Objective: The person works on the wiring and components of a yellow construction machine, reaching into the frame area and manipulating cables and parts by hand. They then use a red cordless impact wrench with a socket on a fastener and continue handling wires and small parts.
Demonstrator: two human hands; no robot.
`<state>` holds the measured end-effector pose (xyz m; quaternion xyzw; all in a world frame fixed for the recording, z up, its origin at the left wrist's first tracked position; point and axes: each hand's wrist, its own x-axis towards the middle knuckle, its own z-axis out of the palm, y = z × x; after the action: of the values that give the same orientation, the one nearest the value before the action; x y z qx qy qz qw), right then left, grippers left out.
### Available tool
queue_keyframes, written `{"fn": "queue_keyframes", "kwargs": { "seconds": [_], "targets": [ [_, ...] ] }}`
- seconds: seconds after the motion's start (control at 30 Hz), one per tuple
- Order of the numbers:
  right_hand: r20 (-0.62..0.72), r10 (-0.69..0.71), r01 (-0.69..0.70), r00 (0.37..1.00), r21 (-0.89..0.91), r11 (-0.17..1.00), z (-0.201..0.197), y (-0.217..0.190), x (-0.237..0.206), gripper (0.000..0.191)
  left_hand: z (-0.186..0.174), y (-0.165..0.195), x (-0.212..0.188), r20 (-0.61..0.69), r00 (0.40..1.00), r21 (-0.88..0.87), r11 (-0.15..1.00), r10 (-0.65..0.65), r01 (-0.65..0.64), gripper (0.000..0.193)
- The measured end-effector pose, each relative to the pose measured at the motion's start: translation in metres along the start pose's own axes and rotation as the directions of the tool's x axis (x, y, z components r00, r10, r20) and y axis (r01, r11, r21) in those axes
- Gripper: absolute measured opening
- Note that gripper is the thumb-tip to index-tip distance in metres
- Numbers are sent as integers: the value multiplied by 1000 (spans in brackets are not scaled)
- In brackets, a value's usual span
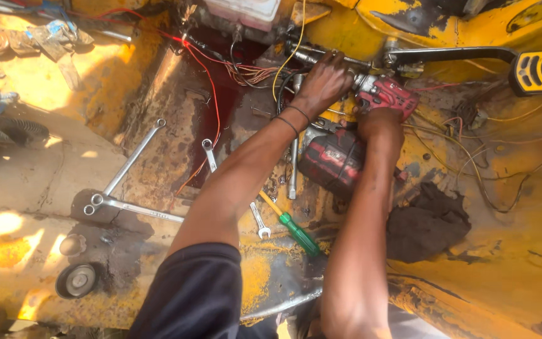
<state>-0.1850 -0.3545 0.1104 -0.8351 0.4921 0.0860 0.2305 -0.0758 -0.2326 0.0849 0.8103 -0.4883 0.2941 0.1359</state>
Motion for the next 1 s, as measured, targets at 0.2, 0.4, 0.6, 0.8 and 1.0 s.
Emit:
{"fn": "queue_keyframes", "kwargs": {
  "seconds": [0.2,0.4,0.6,0.8,1.0],
  "targets": [
    [4,-86,86,996,-98,991,3,5,4,101,0,-1,2,-8,1000,-36,999,-4,4,28],
    [23,-103,105,994,-74,992,4,4,24,93,1,1,6,-47,998,-4,999,41,-41,26],
    [125,-228,239,966,-83,967,2,68,13,58,-8,33,3,-105,988,-112,986,112,-123,18],
    [-224,-71,86,972,57,995,-11,105,-19,74,-8,63,16,18,977,-132,969,212,-208,17],
    [-606,-98,213,789,120,970,-38,64,-70,67,-1,90,19,110,969,-220,956,222,-194,17]
  ]
}}
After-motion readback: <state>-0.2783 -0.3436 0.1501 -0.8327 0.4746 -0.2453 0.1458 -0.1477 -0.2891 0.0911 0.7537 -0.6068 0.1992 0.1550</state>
